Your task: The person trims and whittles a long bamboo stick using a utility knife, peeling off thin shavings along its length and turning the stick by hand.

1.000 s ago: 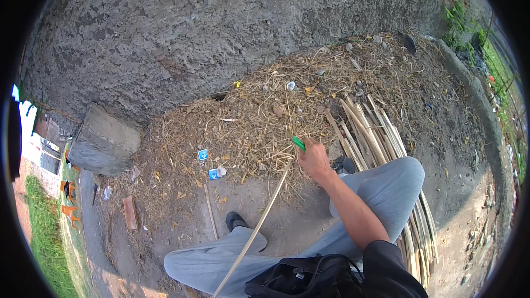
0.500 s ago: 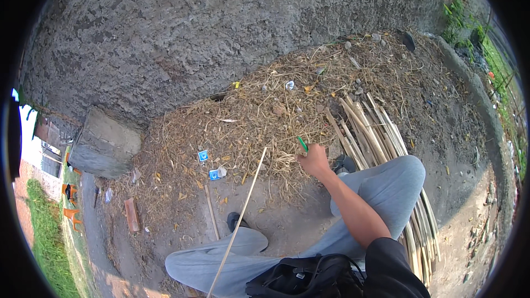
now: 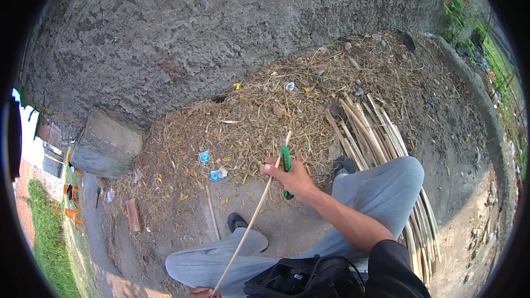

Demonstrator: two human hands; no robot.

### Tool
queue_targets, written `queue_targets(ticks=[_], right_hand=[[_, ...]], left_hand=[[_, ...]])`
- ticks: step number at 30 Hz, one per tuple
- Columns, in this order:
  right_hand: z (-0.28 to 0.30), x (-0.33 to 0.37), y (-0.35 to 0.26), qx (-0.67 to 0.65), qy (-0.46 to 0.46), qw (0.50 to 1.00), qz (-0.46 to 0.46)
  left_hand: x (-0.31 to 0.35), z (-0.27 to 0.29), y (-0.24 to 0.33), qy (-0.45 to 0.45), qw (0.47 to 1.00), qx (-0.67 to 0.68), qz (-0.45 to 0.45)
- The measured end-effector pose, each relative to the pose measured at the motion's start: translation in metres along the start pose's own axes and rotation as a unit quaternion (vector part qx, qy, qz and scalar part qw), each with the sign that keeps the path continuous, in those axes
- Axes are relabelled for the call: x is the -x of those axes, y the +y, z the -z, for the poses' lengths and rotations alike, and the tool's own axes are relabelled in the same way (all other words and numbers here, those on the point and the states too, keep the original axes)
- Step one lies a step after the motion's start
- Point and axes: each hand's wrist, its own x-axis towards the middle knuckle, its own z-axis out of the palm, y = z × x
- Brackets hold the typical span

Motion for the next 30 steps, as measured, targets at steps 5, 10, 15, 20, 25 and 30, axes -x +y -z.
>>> queue_targets(ticks=[5,10,15,20,25,30], right_hand=[[0.01,-0.004,0.0,0.006,0.059,0.998,-0.004],[0.02,-0.007,-0.006,-0.056,0.113,0.992,-0.013],[0.027,0.003,-0.039,0.19,0.072,0.978,-0.047],[0.025,0.017,-0.025,0.503,0.039,0.754,0.421],[-0.002,0.03,-0.017,0.598,-0.014,0.679,0.426],[-0.001,0.024,-0.004,0.583,0.015,0.689,0.431]], left_hand=[[0.001,-0.032,0.046,-0.02,0.961,-0.194,-0.195],[-0.021,-0.012,0.063,0.216,0.767,-0.441,-0.413],[-0.013,0.004,0.107,0.287,0.768,-0.424,-0.385],[0.007,-0.006,0.17,0.399,0.532,-0.613,-0.428],[0.028,-0.056,0.231,0.436,0.391,-0.646,-0.49],[0.05,-0.105,0.272,0.432,0.334,-0.679,-0.49]])
